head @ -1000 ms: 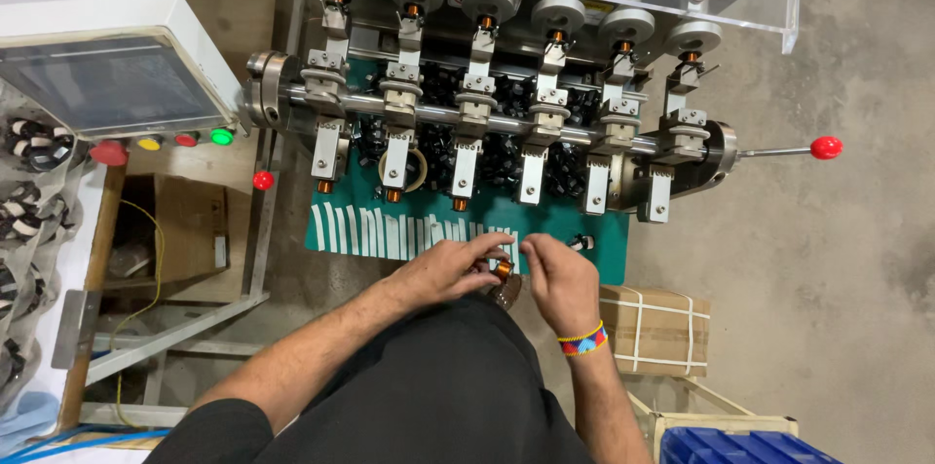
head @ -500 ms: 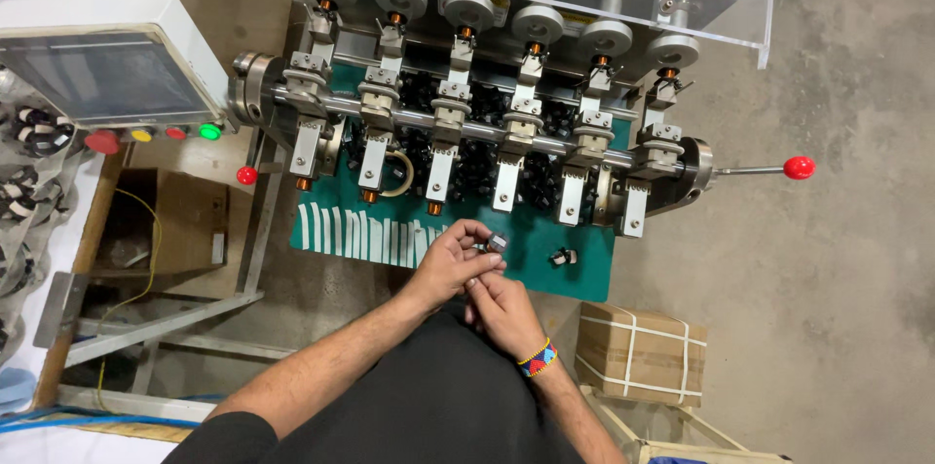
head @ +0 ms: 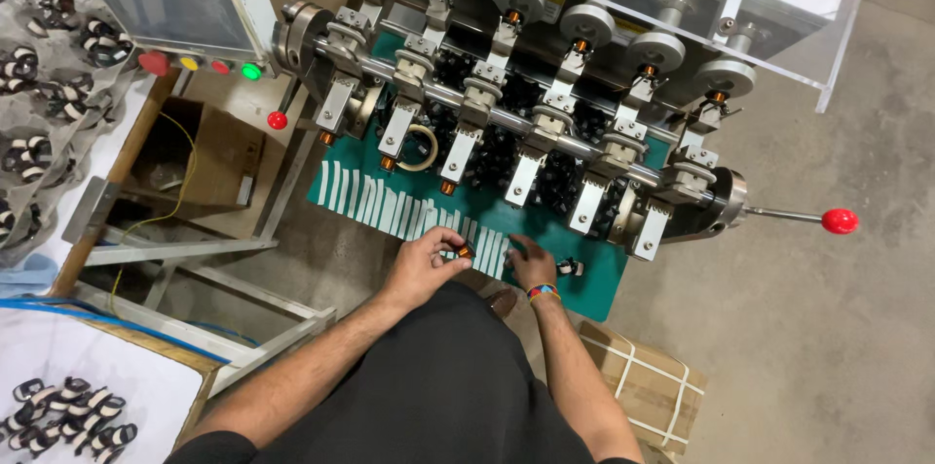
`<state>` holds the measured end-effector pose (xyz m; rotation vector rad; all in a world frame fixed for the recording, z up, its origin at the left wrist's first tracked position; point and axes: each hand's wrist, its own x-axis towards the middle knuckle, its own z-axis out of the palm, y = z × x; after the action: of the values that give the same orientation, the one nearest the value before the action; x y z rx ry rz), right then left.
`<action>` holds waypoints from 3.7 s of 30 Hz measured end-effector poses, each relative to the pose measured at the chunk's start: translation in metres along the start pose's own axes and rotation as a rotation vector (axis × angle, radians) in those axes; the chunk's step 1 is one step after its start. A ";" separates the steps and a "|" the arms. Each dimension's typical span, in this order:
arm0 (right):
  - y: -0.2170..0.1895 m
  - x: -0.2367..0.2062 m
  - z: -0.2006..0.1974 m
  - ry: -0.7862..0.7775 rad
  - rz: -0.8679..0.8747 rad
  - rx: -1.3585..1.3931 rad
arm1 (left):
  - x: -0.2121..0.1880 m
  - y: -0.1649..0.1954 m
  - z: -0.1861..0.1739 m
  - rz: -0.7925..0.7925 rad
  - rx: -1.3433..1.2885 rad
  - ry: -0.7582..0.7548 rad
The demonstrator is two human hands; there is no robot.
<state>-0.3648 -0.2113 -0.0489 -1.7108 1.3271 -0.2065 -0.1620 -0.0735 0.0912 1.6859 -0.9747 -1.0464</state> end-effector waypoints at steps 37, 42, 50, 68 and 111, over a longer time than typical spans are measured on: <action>-0.227 -0.122 0.001 0.540 -0.525 -0.193 | 0.070 -0.019 -0.090 -0.645 -0.806 -0.812; -0.223 -0.115 0.015 0.533 -0.432 0.004 | 0.065 -0.019 -0.100 -0.523 -1.075 -0.934; -0.186 -0.103 -0.015 0.220 -0.131 0.330 | 0.058 0.022 -0.091 0.539 0.302 -0.544; -0.081 -0.100 -0.027 -0.155 -0.198 -0.455 | 0.025 -0.036 0.017 -0.180 0.220 -0.506; -0.194 -0.084 0.023 -0.744 0.436 1.253 | 0.065 0.008 -0.133 0.347 -0.124 -0.655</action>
<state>-0.2532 -0.1315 0.1136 -0.3326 0.6649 -0.0842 -0.0183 -0.0985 0.1165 1.0220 -1.5142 -1.4120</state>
